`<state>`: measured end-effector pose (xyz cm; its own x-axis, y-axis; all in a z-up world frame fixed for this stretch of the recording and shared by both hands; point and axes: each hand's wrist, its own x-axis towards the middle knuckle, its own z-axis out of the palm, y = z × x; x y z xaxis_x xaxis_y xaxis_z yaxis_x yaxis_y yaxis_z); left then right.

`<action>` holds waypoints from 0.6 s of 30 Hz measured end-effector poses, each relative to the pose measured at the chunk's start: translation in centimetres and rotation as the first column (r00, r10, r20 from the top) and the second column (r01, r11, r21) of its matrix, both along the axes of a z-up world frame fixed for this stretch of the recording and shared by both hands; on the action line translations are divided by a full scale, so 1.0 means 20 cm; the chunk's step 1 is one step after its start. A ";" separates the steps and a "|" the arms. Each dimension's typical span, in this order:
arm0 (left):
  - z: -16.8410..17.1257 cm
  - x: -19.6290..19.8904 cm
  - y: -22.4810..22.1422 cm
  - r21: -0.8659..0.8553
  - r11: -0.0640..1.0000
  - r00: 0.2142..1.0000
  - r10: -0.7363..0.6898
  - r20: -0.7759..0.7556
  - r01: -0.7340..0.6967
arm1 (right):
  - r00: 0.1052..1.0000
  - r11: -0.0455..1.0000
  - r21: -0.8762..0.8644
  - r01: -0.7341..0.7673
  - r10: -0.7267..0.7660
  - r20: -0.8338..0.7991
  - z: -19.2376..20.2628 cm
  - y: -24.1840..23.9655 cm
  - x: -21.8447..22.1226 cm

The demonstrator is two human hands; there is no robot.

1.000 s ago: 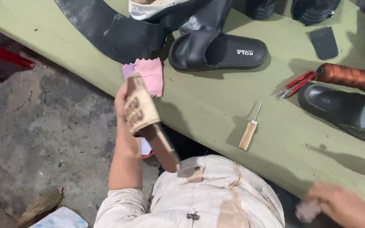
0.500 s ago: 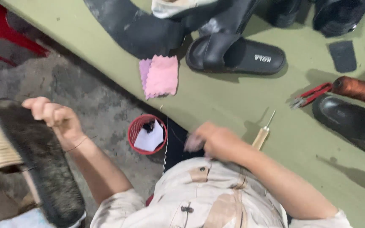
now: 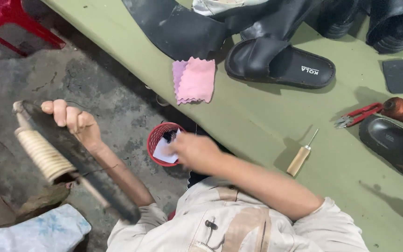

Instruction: The person is repairing a branded sandal by first wiping it clean with a cloth and then hand-stitching the upper strap to the sole using a stitching awl.

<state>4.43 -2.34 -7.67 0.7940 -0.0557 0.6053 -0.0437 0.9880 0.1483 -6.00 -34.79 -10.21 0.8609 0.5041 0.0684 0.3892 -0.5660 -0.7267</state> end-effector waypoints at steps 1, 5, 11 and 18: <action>0.00 0.00 -0.01 0.027 0.999 1.000 0.019 -0.018 -0.018 | 0.995 0.992 -0.110 -0.065 0.073 0.070 0.08 0.01 -0.06; -0.08 0.02 0.01 0.017 1.000 1.000 -0.012 0.017 0.012 | 0.976 0.948 -0.314 -0.054 -0.016 -0.216 0.44 -0.17 -0.05; 0.00 0.01 -0.03 0.093 0.995 0.998 0.018 0.063 -0.024 | 0.703 0.731 -0.543 0.412 -0.635 -0.321 0.42 -0.60 0.00; 0.11 0.00 -0.24 0.250 0.965 0.997 0.070 0.040 -0.077 | 0.969 0.984 -0.085 -0.155 0.135 -0.206 0.42 -0.42 -0.32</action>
<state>4.47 -7.13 -5.56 0.7829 -0.1515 0.6034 -0.1232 0.9129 0.3891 -12.49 -43.18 -1.85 0.7694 0.6200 -0.1535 0.3256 -0.5875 -0.7408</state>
